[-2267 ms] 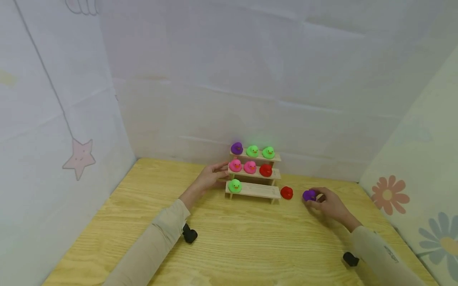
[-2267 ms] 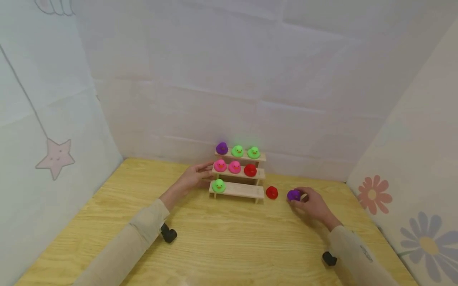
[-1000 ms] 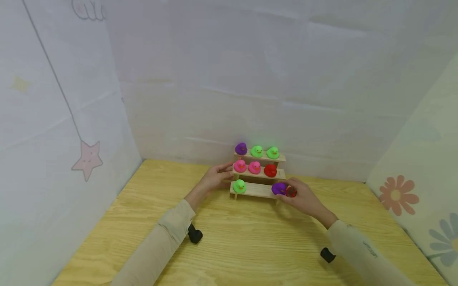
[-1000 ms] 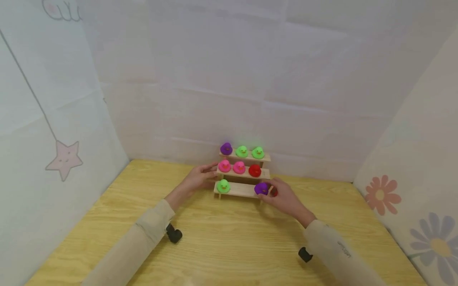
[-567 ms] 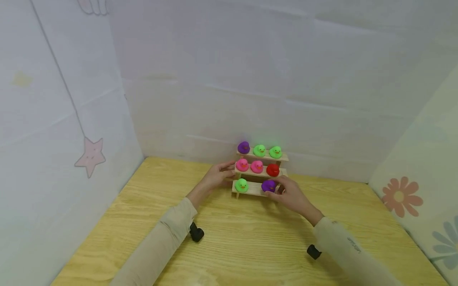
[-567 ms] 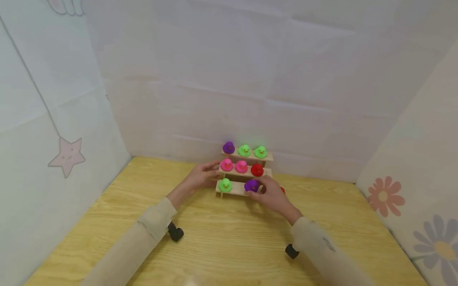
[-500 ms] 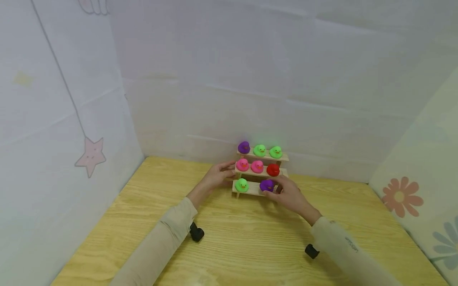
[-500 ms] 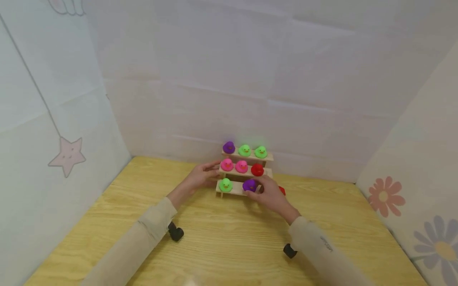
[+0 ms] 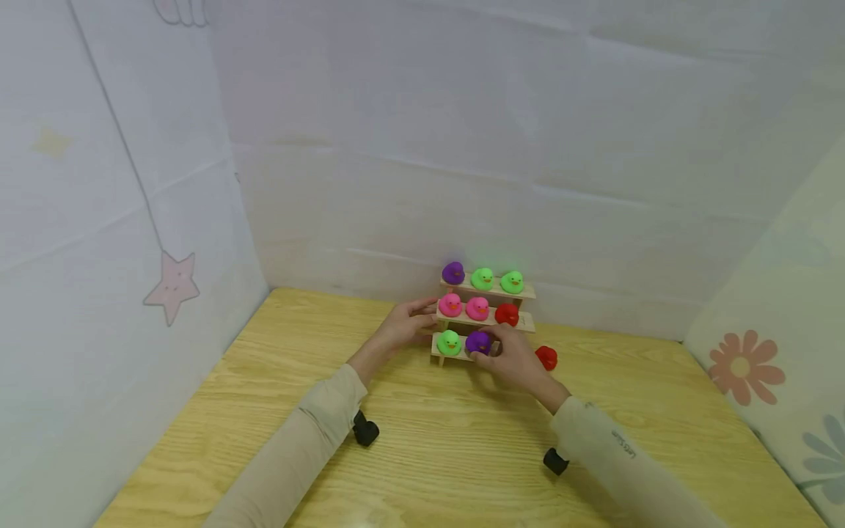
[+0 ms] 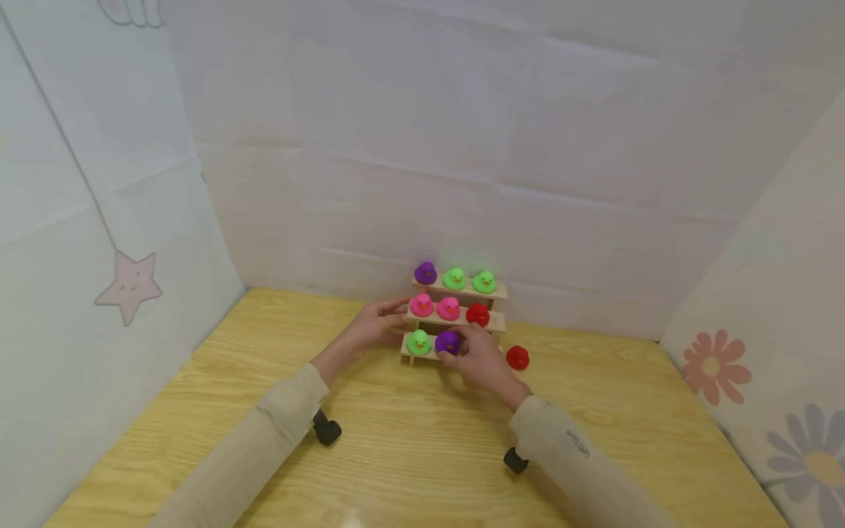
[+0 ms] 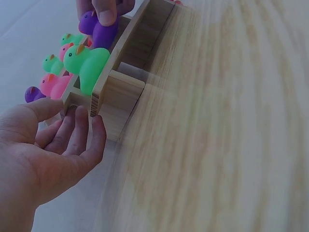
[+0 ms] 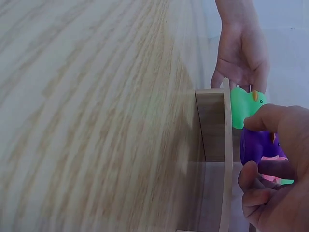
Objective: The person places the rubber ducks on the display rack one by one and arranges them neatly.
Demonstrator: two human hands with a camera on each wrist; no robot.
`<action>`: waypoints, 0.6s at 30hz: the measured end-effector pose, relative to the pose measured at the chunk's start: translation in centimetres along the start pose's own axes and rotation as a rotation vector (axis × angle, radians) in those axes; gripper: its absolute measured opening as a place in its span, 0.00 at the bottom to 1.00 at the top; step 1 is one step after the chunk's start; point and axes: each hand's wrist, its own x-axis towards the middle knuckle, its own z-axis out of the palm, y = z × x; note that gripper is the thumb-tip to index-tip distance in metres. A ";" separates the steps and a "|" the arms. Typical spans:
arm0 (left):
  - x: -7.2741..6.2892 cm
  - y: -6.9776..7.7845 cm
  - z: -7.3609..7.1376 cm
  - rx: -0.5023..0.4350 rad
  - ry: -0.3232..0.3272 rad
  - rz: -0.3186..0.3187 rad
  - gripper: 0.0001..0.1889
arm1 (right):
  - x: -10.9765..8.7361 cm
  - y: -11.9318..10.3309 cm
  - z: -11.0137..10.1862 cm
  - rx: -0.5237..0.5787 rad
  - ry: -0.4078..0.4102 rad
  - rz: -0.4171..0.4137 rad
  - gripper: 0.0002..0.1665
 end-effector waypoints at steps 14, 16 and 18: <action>0.2 0.0 0.1 0.016 0.006 0.008 0.29 | 0.3 -0.6 0.9 -0.020 0.015 0.073 0.28; 0.2 -0.1 0.0 0.015 0.001 0.010 0.29 | 0.2 -0.7 1.0 -0.020 0.016 0.080 0.28; 0.1 -0.2 0.0 0.013 -0.003 0.011 0.29 | 0.1 -0.8 1.1 -0.021 0.015 0.090 0.28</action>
